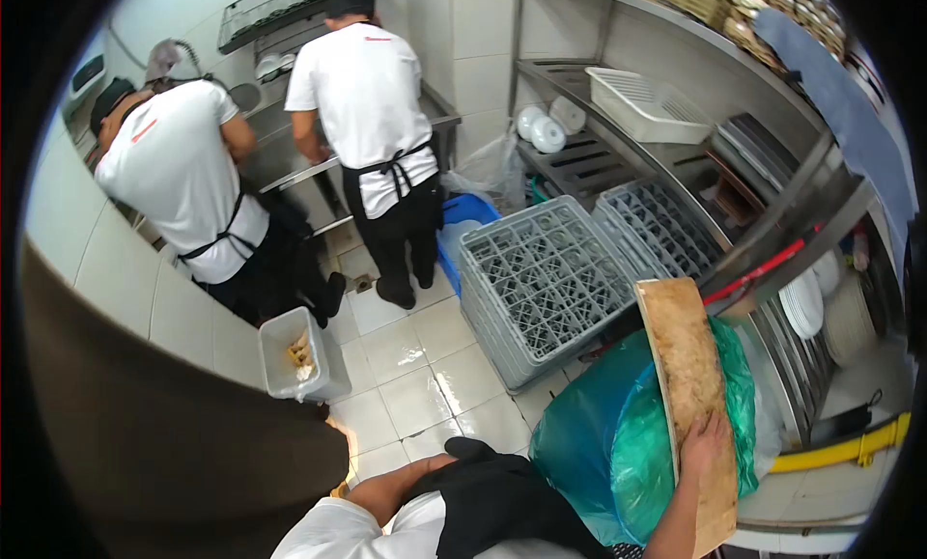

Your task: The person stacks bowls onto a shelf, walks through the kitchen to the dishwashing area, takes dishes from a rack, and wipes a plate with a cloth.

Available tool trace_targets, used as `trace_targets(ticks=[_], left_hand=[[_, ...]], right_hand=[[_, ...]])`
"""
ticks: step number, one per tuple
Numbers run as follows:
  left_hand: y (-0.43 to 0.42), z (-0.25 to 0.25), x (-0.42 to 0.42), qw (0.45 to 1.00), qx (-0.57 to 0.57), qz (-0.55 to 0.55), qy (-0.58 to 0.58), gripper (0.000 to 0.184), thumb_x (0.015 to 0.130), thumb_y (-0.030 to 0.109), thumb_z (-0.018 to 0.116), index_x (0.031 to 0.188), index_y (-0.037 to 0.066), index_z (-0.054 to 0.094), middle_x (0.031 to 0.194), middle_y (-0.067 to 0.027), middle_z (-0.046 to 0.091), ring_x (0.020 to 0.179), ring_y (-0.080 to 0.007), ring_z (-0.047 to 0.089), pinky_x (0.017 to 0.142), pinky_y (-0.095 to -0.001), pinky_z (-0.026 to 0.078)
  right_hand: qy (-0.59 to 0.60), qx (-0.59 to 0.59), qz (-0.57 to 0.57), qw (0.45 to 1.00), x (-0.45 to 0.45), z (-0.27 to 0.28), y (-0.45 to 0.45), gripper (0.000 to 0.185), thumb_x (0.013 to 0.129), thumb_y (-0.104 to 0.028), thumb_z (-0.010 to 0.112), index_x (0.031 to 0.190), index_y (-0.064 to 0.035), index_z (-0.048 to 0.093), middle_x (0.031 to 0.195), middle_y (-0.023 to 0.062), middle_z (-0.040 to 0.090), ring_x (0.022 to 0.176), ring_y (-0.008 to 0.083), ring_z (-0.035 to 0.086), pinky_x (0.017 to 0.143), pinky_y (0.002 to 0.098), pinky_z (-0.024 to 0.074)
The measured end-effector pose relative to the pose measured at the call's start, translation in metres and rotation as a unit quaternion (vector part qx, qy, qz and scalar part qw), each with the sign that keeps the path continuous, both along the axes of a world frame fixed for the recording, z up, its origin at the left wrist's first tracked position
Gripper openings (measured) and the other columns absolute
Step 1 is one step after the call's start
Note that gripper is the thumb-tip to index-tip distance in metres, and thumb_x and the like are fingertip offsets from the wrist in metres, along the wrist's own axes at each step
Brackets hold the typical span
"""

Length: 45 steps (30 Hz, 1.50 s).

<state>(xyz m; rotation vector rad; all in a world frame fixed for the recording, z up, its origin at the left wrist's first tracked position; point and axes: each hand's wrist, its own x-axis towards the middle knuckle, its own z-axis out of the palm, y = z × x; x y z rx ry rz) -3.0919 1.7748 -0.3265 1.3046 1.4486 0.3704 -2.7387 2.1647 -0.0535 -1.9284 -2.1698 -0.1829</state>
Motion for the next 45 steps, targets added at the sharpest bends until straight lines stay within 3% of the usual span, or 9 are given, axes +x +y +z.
trace_targets(ticks=[6, 7, 8, 9, 11, 34, 42, 43, 45], left_hand=[[0.02, 0.005, -0.001, 0.998, 0.034, -0.045, -0.017, 0.038, 0.088, 0.033, 0.061, 0.113, 0.004, 0.061, 0.109, -0.0092, 0.065, 0.096, -0.0197, 0.06, 0.089, -0.0349, 0.046], [0.022, 0.003, 0.008, 0.977, -0.07, 0.143, -0.139, 0.04, 0.091, 0.035, 0.056, 0.114, 0.004, 0.06, 0.109, -0.0085, 0.065, 0.097, -0.0203, 0.061, 0.088, -0.0343, 0.047], [0.025, 0.001, 0.013, 0.897, -0.171, 0.322, -0.249, 0.041, 0.093, 0.037, 0.051, 0.115, 0.003, 0.06, 0.109, -0.0077, 0.065, 0.097, -0.021, 0.061, 0.087, -0.0336, 0.047], [0.029, 0.008, 0.016, 0.902, -0.17, 0.311, -0.247, 0.041, 0.093, 0.037, 0.051, 0.115, 0.003, 0.06, 0.109, -0.0077, 0.065, 0.097, -0.021, 0.061, 0.087, -0.0336, 0.047], [0.042, 0.04, 0.017, 0.711, -0.329, 0.403, -0.473, 0.045, 0.094, 0.041, 0.048, 0.111, 0.002, 0.061, 0.103, -0.0074, 0.066, 0.088, -0.0199, 0.062, 0.082, -0.0336, 0.05], [0.056, 0.003, -0.035, 0.95, -0.227, 0.181, -0.118, 0.047, 0.09, 0.044, 0.048, 0.1, 0.001, 0.065, 0.097, -0.0139, 0.067, 0.084, -0.0197, 0.063, 0.076, -0.0361, 0.048], [0.027, -0.011, -0.041, 0.983, 0.027, -0.11, 0.145, 0.049, 0.089, 0.045, 0.046, 0.099, 0.001, 0.066, 0.098, -0.0164, 0.067, 0.085, -0.0205, 0.063, 0.075, -0.038, 0.047], [0.032, 0.001, -0.036, 0.988, -0.066, -0.052, 0.129, 0.046, 0.088, 0.044, 0.043, 0.1, 0.006, 0.066, 0.102, -0.0181, 0.065, 0.088, -0.0276, 0.064, 0.078, -0.0397, 0.047], [0.029, -0.002, -0.034, 0.978, 0.006, -0.079, 0.195, 0.038, 0.085, 0.035, 0.045, 0.093, 0.006, 0.068, 0.102, -0.0186, 0.063, 0.091, -0.0354, 0.062, 0.081, -0.0427, 0.049]], right_hand=[[0.017, 0.02, -0.005, 1.0, 0.0, -0.004, 0.001, 0.05, 0.09, -0.035, 0.049, 0.131, -0.0057, 0.047, 0.137, 0.0222, 0.042, 0.126, 0.0375, 0.038, 0.105, 0.0469, 0.0297], [0.024, 0.019, -0.004, 1.0, -0.002, -0.002, 0.001, 0.051, 0.09, -0.035, 0.05, 0.131, -0.006, 0.046, 0.137, 0.0219, 0.041, 0.126, 0.0378, 0.038, 0.105, 0.0474, 0.0296], [0.031, 0.018, -0.002, 0.999, -0.001, -0.001, -0.002, 0.051, 0.089, -0.035, 0.05, 0.131, -0.0062, 0.046, 0.138, 0.0217, 0.041, 0.127, 0.0382, 0.038, 0.105, 0.048, 0.0295], [0.033, 0.022, -0.013, 0.999, 0.003, -0.004, -0.006, 0.051, 0.089, -0.035, 0.05, 0.131, -0.0062, 0.046, 0.138, 0.0217, 0.041, 0.127, 0.0382, 0.038, 0.105, 0.048, 0.0295], [0.05, 0.019, -0.006, 0.999, 0.0, -0.005, -0.001, 0.052, 0.088, -0.034, 0.052, 0.131, -0.0064, 0.046, 0.139, 0.0216, 0.039, 0.127, 0.0396, 0.036, 0.104, 0.0491, 0.0296], [0.115, 0.023, -0.022, 0.993, 0.006, -0.015, -0.003, 0.055, 0.084, -0.039, 0.056, 0.129, -0.0085, 0.048, 0.142, 0.0209, 0.034, 0.131, 0.0376, 0.031, 0.107, 0.0489, 0.0249], [0.077, 0.047, 0.013, 0.996, 0.008, -0.016, 0.002, 0.05, 0.087, -0.036, 0.053, 0.124, -0.0031, 0.051, 0.132, 0.0228, 0.046, 0.125, 0.0385, 0.04, 0.106, 0.0468, 0.0303], [0.057, 0.075, 0.052, 0.994, 0.013, -0.027, 0.009, 0.047, 0.087, -0.032, 0.052, 0.124, -0.0014, 0.051, 0.13, 0.0231, 0.048, 0.122, 0.0392, 0.042, 0.104, 0.0477, 0.0321], [0.049, 0.105, 0.088, 0.989, 0.013, -0.025, 0.011, 0.046, 0.088, -0.029, 0.05, 0.123, 0.0001, 0.051, 0.125, 0.0242, 0.05, 0.118, 0.041, 0.044, 0.1, 0.0488, 0.0346]])
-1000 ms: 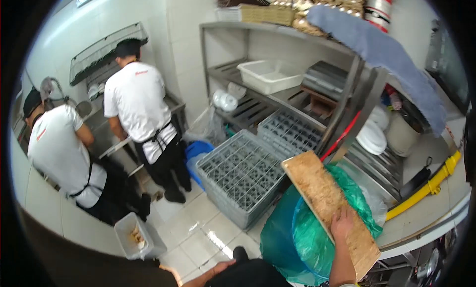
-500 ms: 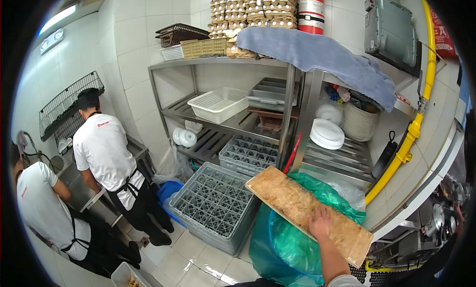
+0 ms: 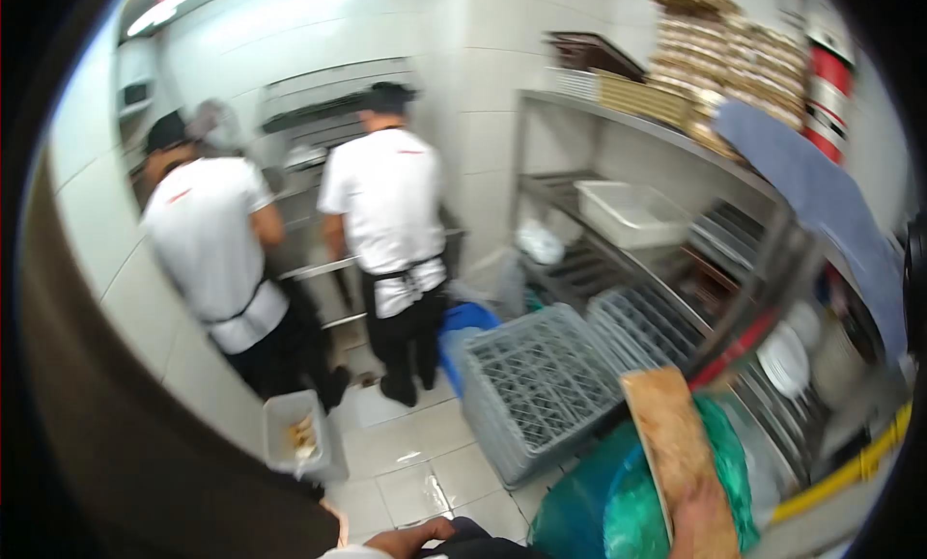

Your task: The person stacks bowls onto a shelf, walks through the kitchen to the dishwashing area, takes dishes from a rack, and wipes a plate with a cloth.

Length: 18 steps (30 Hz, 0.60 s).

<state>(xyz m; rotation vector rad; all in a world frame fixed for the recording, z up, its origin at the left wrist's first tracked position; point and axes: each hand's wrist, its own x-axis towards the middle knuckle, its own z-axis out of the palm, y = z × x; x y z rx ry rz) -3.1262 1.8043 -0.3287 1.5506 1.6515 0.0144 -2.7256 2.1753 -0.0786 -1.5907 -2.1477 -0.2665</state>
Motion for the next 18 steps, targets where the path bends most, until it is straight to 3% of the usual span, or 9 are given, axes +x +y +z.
trace_targets(ticks=[3, 5, 8, 9, 11, 13, 16, 18], left_hand=[[-0.009, -0.01, 0.005, 0.989, 0.022, 0.147, -0.018, 0.033, 0.083, 0.03, 0.046, 0.087, 0.006, 0.069, 0.098, -0.0179, 0.065, 0.088, -0.036, 0.063, 0.078, -0.0425, 0.051], [-0.013, -0.013, 0.003, 0.995, 0.055, -0.031, 0.082, 0.03, 0.081, 0.025, 0.047, 0.086, 0.006, 0.07, 0.095, -0.0177, 0.066, 0.085, -0.0363, 0.064, 0.075, -0.0419, 0.052], [-0.027, -0.044, 0.007, 0.999, 0.019, 0.015, 0.043, 0.03, 0.079, 0.025, 0.044, 0.086, 0.006, 0.066, 0.094, -0.0196, 0.064, 0.085, -0.038, 0.062, 0.077, -0.0438, 0.05], [-0.03, -0.061, 0.006, 0.998, 0.015, -0.051, 0.035, 0.032, 0.081, 0.029, 0.047, 0.09, 0.005, 0.066, 0.094, -0.0194, 0.065, 0.083, -0.0362, 0.063, 0.076, -0.0433, 0.049], [-0.058, -0.101, 0.016, 0.99, -0.031, 0.128, -0.038, 0.033, 0.081, 0.031, 0.05, 0.09, 0.005, 0.067, 0.092, -0.0189, 0.066, 0.081, -0.0329, 0.063, 0.073, -0.0433, 0.048], [-0.071, -0.103, 0.026, 0.958, -0.066, 0.255, -0.115, 0.037, 0.079, 0.039, 0.058, 0.09, 0.005, 0.068, 0.089, -0.018, 0.067, 0.078, -0.0267, 0.064, 0.069, -0.0423, 0.047], [-0.096, -0.123, 0.024, 0.955, 0.077, 0.186, -0.219, 0.04, 0.076, 0.043, 0.062, 0.089, 0.006, 0.069, 0.088, -0.018, 0.067, 0.078, -0.0256, 0.064, 0.071, -0.0417, 0.047], [-0.08, -0.109, 0.02, 0.977, -0.025, 0.182, -0.112, 0.031, 0.077, 0.036, 0.061, 0.086, 0.007, 0.07, 0.086, -0.0158, 0.067, 0.075, -0.0225, 0.063, 0.069, -0.0393, 0.048]], right_hand=[[-0.005, 0.005, 0.038, 0.999, -0.005, 0.021, -0.001, 0.047, 0.088, -0.031, 0.05, 0.123, 0.0005, 0.051, 0.126, 0.0241, 0.049, 0.118, 0.0403, 0.044, 0.099, 0.0489, 0.0353], [-0.023, 0.085, 0.081, 0.993, -0.008, 0.044, -0.014, 0.039, 0.087, -0.027, 0.051, 0.118, -0.002, 0.056, 0.116, 0.0221, 0.056, 0.105, 0.0378, 0.051, 0.09, 0.0455, 0.0415], [-0.043, 0.197, 0.127, 0.971, -0.014, 0.063, -0.034, 0.029, 0.086, -0.02, 0.053, 0.109, -0.0057, 0.065, 0.101, 0.0192, 0.065, 0.085, 0.0339, 0.063, 0.075, 0.0406, 0.0509], [-0.044, 0.197, 0.13, 0.971, -0.015, 0.066, -0.038, 0.029, 0.086, -0.02, 0.053, 0.109, -0.0057, 0.065, 0.101, 0.0192, 0.065, 0.085, 0.0339, 0.063, 0.075, 0.0406, 0.0509], [-0.074, 0.136, 0.098, 0.983, -0.015, 0.071, -0.043, 0.033, 0.089, -0.025, 0.051, 0.111, -0.0036, 0.062, 0.106, 0.0205, 0.063, 0.096, 0.0369, 0.06, 0.082, 0.0437, 0.0481], [-0.067, 0.134, 0.089, 0.985, -0.014, 0.062, -0.039, 0.033, 0.088, -0.025, 0.051, 0.111, -0.0033, 0.062, 0.108, 0.0209, 0.062, 0.097, 0.0365, 0.059, 0.084, 0.0439, 0.0472], [-0.065, 0.123, 0.082, 0.987, -0.012, 0.06, -0.039, 0.035, 0.088, -0.025, 0.051, 0.112, -0.0025, 0.061, 0.11, 0.0217, 0.061, 0.1, 0.0362, 0.058, 0.088, 0.0439, 0.0457], [-0.072, 0.116, 0.085, 0.987, -0.013, 0.065, -0.041, 0.035, 0.088, -0.025, 0.051, 0.113, -0.0022, 0.061, 0.112, 0.0222, 0.06, 0.102, 0.0362, 0.058, 0.089, 0.0437, 0.0453]])
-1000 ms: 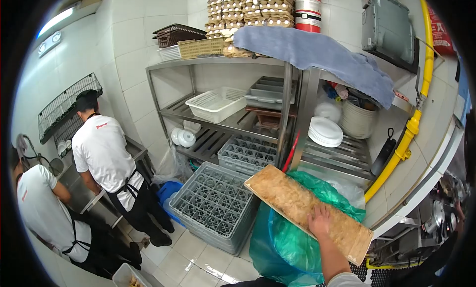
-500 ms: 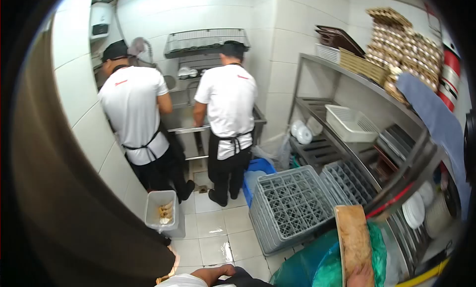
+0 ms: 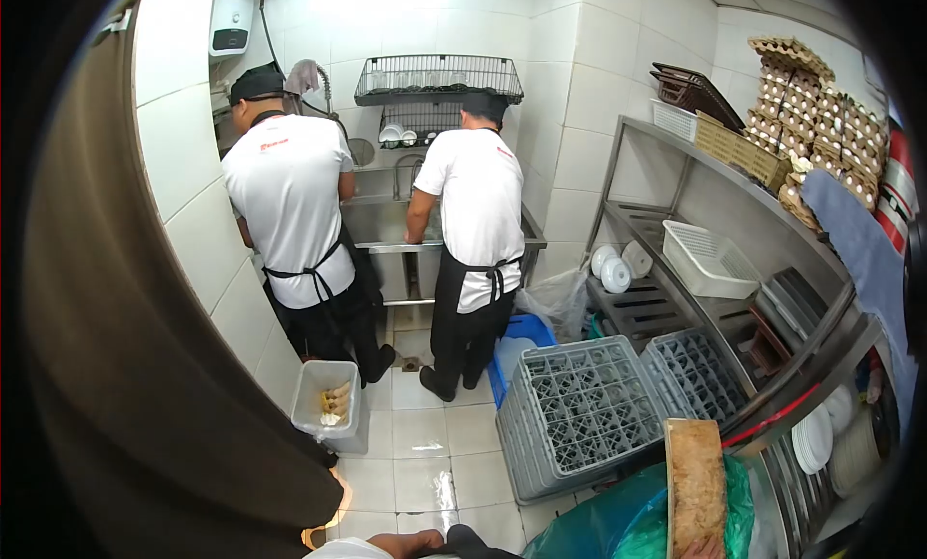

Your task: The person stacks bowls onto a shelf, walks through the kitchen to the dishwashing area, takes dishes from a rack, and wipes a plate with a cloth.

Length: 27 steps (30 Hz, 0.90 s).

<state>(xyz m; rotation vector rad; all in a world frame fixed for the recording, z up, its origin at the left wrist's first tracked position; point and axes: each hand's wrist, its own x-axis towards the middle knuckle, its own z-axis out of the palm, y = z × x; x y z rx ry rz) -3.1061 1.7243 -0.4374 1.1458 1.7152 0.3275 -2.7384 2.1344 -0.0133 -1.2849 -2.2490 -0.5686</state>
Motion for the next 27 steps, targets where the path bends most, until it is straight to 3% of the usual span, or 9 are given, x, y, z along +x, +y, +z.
trace_targets(ticks=[3, 8, 9, 12, 13, 18, 21, 24, 27], left_hand=[[0.02, 0.029, 0.001, 0.999, -0.033, -0.018, 0.01, 0.024, 0.079, 0.029, 0.06, 0.082, 0.008, 0.071, 0.084, -0.0136, 0.068, 0.072, -0.0193, 0.063, 0.067, -0.0368, 0.048], [0.039, 0.049, -0.009, 0.974, 0.012, -0.179, 0.137, 0.035, 0.08, 0.029, 0.046, 0.086, 0.005, 0.07, 0.094, -0.0184, 0.066, 0.086, -0.0344, 0.064, 0.075, -0.0424, 0.051], [0.043, 0.077, -0.007, 0.986, -0.026, -0.107, 0.123, 0.034, 0.078, 0.025, 0.044, 0.088, 0.005, 0.07, 0.097, -0.0182, 0.066, 0.088, -0.0355, 0.064, 0.078, -0.0433, 0.051], [0.053, 0.078, -0.007, 0.983, -0.009, -0.104, 0.149, 0.034, 0.077, 0.025, 0.045, 0.089, 0.004, 0.069, 0.099, -0.0182, 0.065, 0.089, -0.0359, 0.063, 0.079, -0.0427, 0.051], [0.056, 0.071, -0.009, 0.978, 0.017, -0.137, 0.156, 0.032, 0.071, 0.026, 0.052, 0.088, 0.005, 0.069, 0.093, -0.0203, 0.065, 0.083, -0.0349, 0.064, 0.075, -0.0423, 0.05], [0.063, 0.088, -0.008, 0.979, 0.0, -0.146, 0.141, 0.034, 0.077, 0.026, 0.046, 0.09, 0.006, 0.07, 0.099, -0.0169, 0.066, 0.09, -0.035, 0.063, 0.079, -0.0424, 0.051], [0.056, 0.092, 0.0, 0.993, -0.013, -0.043, 0.111, 0.03, 0.076, 0.025, 0.048, 0.086, 0.007, 0.07, 0.095, -0.0159, 0.066, 0.086, -0.034, 0.064, 0.075, -0.0407, 0.052], [0.047, 0.072, -0.002, 0.985, 0.03, -0.123, 0.117, 0.029, 0.075, 0.025, 0.05, 0.085, 0.007, 0.07, 0.092, -0.0159, 0.067, 0.084, -0.0337, 0.064, 0.073, -0.0404, 0.052], [0.038, 0.056, -0.003, 0.988, 0.037, -0.112, 0.101, 0.031, 0.073, 0.029, 0.053, 0.087, 0.007, 0.07, 0.092, -0.0176, 0.066, 0.085, -0.0326, 0.064, 0.073, -0.0409, 0.051]], right_hand=[[0.033, -0.063, -0.001, 0.997, -0.007, 0.021, -0.009, 0.035, 0.088, -0.025, 0.05, 0.113, -0.0017, 0.061, 0.112, 0.0223, 0.06, 0.101, 0.0362, 0.058, 0.089, 0.0432, 0.0459], [-0.017, -0.041, 0.006, 0.999, -0.006, 0.022, -0.013, 0.037, 0.09, -0.024, 0.047, 0.114, 0.0011, 0.059, 0.113, 0.0227, 0.06, 0.1, 0.0371, 0.059, 0.088, 0.0428, 0.0467], [-0.018, -0.043, 0.003, 0.999, -0.005, 0.018, -0.011, 0.037, 0.09, -0.024, 0.047, 0.114, 0.0011, 0.059, 0.113, 0.0227, 0.06, 0.1, 0.0371, 0.059, 0.088, 0.0428, 0.0467], [0.006, -0.023, 0.02, 1.0, -0.004, 0.007, -0.003, 0.038, 0.091, -0.026, 0.047, 0.115, 0.0007, 0.059, 0.113, 0.0227, 0.06, 0.101, 0.0373, 0.058, 0.089, 0.0429, 0.0459], [0.006, -0.018, 0.007, 1.0, -0.003, 0.002, -0.001, 0.039, 0.091, -0.027, 0.047, 0.116, 0.0, 0.059, 0.113, 0.0223, 0.06, 0.101, 0.0374, 0.058, 0.09, 0.043, 0.0454], [0.003, -0.047, -0.017, 0.999, -0.003, -0.002, 0.002, 0.041, 0.091, -0.03, 0.047, 0.117, -0.0003, 0.059, 0.116, 0.0224, 0.059, 0.104, 0.0366, 0.057, 0.093, 0.0429, 0.0434], [0.068, -0.194, -0.162, 0.965, -0.002, -0.039, 0.021, 0.048, 0.089, -0.032, 0.049, 0.126, -0.0009, 0.049, 0.129, 0.0226, 0.047, 0.12, 0.0391, 0.042, 0.099, 0.0489, 0.0354], [0.068, -0.208, -0.208, 0.953, 0.001, -0.046, 0.027, 0.048, 0.09, -0.033, 0.048, 0.128, -0.0039, 0.048, 0.133, 0.0205, 0.045, 0.122, 0.0378, 0.04, 0.1, 0.049, 0.0344], [0.066, -0.191, -0.186, 0.962, 0.004, -0.051, 0.029, 0.048, 0.088, -0.031, 0.049, 0.128, -0.0056, 0.047, 0.133, 0.0201, 0.044, 0.123, 0.0379, 0.04, 0.099, 0.0495, 0.0352]])
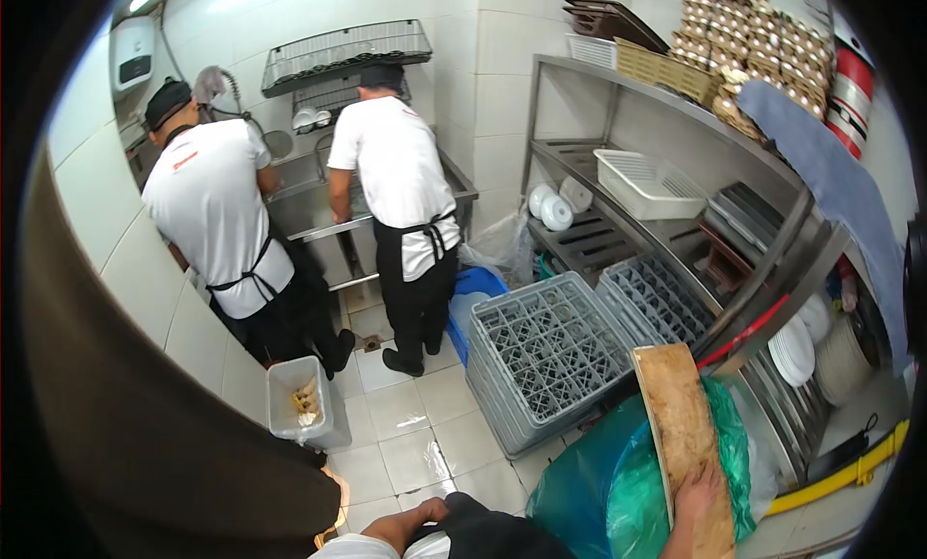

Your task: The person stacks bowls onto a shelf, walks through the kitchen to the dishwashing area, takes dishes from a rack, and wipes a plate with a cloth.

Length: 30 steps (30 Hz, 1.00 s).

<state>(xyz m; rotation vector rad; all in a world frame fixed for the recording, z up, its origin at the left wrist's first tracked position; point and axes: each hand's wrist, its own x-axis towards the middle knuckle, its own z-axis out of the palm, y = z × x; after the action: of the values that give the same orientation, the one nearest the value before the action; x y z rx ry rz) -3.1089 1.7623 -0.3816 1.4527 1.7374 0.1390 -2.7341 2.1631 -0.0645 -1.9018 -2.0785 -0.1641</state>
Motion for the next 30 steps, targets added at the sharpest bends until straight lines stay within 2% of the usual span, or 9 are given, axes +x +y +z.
trace_targets(ticks=[2, 4, 11, 13, 15, 21, 23, 27, 30], left_hand=[[-0.004, 0.0, 0.001, 1.0, -0.002, -0.019, -0.001, 0.034, 0.073, 0.033, 0.054, 0.088, 0.007, 0.069, 0.093, -0.0182, 0.065, 0.085, -0.0327, 0.064, 0.073, -0.0411, 0.051], [-0.006, 0.014, 0.007, 0.986, -0.043, 0.139, -0.078, 0.04, 0.072, 0.041, 0.056, 0.09, 0.007, 0.069, 0.095, -0.0191, 0.065, 0.086, -0.0343, 0.063, 0.075, -0.0414, 0.049], [0.005, 0.027, 0.003, 0.992, -0.054, 0.096, -0.06, 0.043, 0.073, 0.042, 0.055, 0.092, 0.007, 0.069, 0.097, -0.0192, 0.065, 0.088, -0.0363, 0.063, 0.077, -0.0415, 0.049], [0.011, 0.024, 0.001, 0.993, -0.058, 0.102, -0.031, 0.045, 0.068, 0.047, 0.064, 0.093, 0.009, 0.069, 0.094, -0.0181, 0.066, 0.081, -0.029, 0.064, 0.073, -0.0398, 0.048], [0.013, 0.026, 0.002, 0.993, -0.045, 0.11, -0.028, 0.043, 0.067, 0.045, 0.064, 0.092, 0.011, 0.069, 0.093, -0.0177, 0.066, 0.081, -0.0314, 0.064, 0.072, -0.0402, 0.048], [0.01, 0.023, 0.006, 0.993, -0.064, 0.098, -0.009, 0.043, 0.068, 0.046, 0.065, 0.094, 0.011, 0.069, 0.093, -0.0161, 0.067, 0.082, -0.0308, 0.064, 0.074, -0.0399, 0.049], [0.004, 0.03, 0.01, 0.991, -0.036, 0.124, -0.032, 0.031, 0.075, 0.027, 0.049, 0.085, 0.006, 0.068, 0.094, -0.0175, 0.066, 0.086, -0.0362, 0.063, 0.076, -0.0431, 0.05], [-0.005, 0.015, 0.007, 0.993, -0.022, 0.11, -0.033, 0.025, 0.072, 0.024, 0.052, 0.081, 0.009, 0.069, 0.092, -0.0155, 0.066, 0.081, -0.0343, 0.063, 0.072, -0.0415, 0.05], [-0.011, -0.004, -0.002, 0.998, 0.023, 0.053, -0.031, 0.024, 0.071, 0.024, 0.052, 0.079, 0.01, 0.069, 0.09, -0.0152, 0.066, 0.08, -0.0341, 0.063, 0.07, -0.0408, 0.051]], right_hand=[[-0.029, 0.022, -0.002, 0.999, 0.0, 0.0, -0.001, 0.048, 0.087, -0.031, 0.05, 0.128, -0.0049, 0.048, 0.132, 0.0211, 0.044, 0.123, 0.0372, 0.04, 0.099, 0.0488, 0.0348], [-0.022, 0.02, -0.008, 1.0, -0.004, 0.008, -0.006, 0.047, 0.087, -0.029, 0.051, 0.127, -0.0035, 0.048, 0.132, 0.0219, 0.044, 0.122, 0.0375, 0.04, 0.099, 0.049, 0.0347], [0.064, 0.013, 0.043, 0.997, -0.001, -0.001, 0.002, 0.044, 0.087, -0.022, 0.052, 0.123, 0.0021, 0.049, 0.128, 0.0246, 0.047, 0.12, 0.0395, 0.041, 0.101, 0.0466, 0.0336], [0.059, 0.024, 0.064, 0.996, 0.003, -0.004, 0.006, 0.043, 0.087, -0.022, 0.052, 0.123, 0.0021, 0.05, 0.128, 0.0247, 0.047, 0.12, 0.0393, 0.042, 0.102, 0.0459, 0.0336], [0.054, 0.038, 0.077, 0.995, 0.007, -0.009, 0.009, 0.042, 0.087, -0.021, 0.052, 0.122, 0.0021, 0.051, 0.128, 0.0248, 0.048, 0.12, 0.0392, 0.042, 0.102, 0.0451, 0.0335], [0.036, 0.022, 0.057, 0.997, 0.006, -0.006, 0.007, 0.043, 0.089, -0.027, 0.051, 0.125, -0.0035, 0.051, 0.132, 0.0179, 0.047, 0.122, 0.0345, 0.043, 0.099, 0.045, 0.0363], [0.03, 0.007, 0.02, 0.999, 0.001, -0.003, 0.006, 0.042, 0.09, -0.028, 0.049, 0.125, -0.0045, 0.052, 0.132, 0.018, 0.047, 0.122, 0.0345, 0.043, 0.099, 0.0444, 0.0367], [0.034, 0.014, -0.011, 0.999, -0.003, 0.0, 0.004, 0.042, 0.09, -0.029, 0.048, 0.124, -0.0046, 0.053, 0.13, 0.0187, 0.049, 0.119, 0.0348, 0.046, 0.098, 0.0438, 0.038], [0.023, 0.041, 0.143, 0.989, -0.024, 0.082, -0.039, 0.042, 0.091, -0.029, 0.046, 0.12, -0.001, 0.056, 0.123, 0.0215, 0.054, 0.111, 0.0358, 0.052, 0.095, 0.0429, 0.041]])
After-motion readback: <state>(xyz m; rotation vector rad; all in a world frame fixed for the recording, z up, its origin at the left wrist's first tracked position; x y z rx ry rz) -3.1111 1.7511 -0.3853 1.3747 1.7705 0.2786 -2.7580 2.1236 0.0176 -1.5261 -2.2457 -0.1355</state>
